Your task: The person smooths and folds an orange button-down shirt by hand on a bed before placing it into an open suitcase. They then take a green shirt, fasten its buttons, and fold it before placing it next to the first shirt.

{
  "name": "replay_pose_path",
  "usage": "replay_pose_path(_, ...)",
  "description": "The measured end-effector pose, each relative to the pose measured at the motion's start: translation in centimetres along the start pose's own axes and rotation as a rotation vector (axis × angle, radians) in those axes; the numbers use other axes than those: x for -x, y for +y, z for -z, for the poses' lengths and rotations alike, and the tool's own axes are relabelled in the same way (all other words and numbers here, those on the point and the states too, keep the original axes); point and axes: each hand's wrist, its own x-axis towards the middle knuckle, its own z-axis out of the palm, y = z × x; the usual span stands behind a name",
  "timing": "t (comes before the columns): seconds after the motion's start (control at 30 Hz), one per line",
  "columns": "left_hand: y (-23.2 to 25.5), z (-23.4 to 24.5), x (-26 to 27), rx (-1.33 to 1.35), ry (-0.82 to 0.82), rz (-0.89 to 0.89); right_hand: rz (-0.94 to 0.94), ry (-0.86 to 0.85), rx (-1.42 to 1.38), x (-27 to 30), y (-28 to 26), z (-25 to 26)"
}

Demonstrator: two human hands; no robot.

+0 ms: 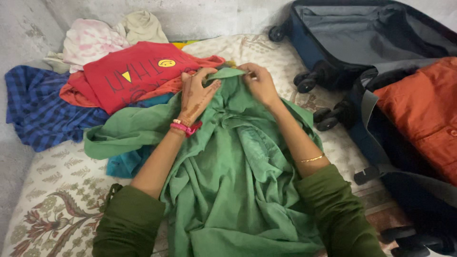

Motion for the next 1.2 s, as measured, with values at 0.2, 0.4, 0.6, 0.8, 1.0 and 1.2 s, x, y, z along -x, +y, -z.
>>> replay_pose_path(0.2, 1.8, 1.5, -1.5, -0.168, 0.171, -0.296, -0.081, -0.239, -0.357, -1.5, -0.2, 3.1)
replay_pose_path(0.4, 1.8, 6.3, -3.3, 0.24, -0.293, 0.004, -0.391, -0.264, -0.569, -0.6, -3.7, 5.2)
replay_pose_path(0.6, 1.1, 7.3, -4.0, 0.684, -0.399, 0.132, -0.256, -0.291, -0.633, -1.5, -1.0, 5.5)
replay_pose_path(0.8, -2.0, 4.9, -3.7, 1.442, -0.297, 0.384, -0.409, -0.354, -1.135, -1.0, -2.6, 4.8)
replay_pose_path(1.0, -3.4, 2.9, -3.5, 1.569, -0.145, 0.338, -0.507, -0.425, -0.981, 0.0, -4.8, 4.7)
replay_pose_path(1.2, -3.9, 1.6, -3.1, 1.247, -0.119, 0.326, -0.563, -0.361, -1.044, -0.2, -1.2, 2.6)
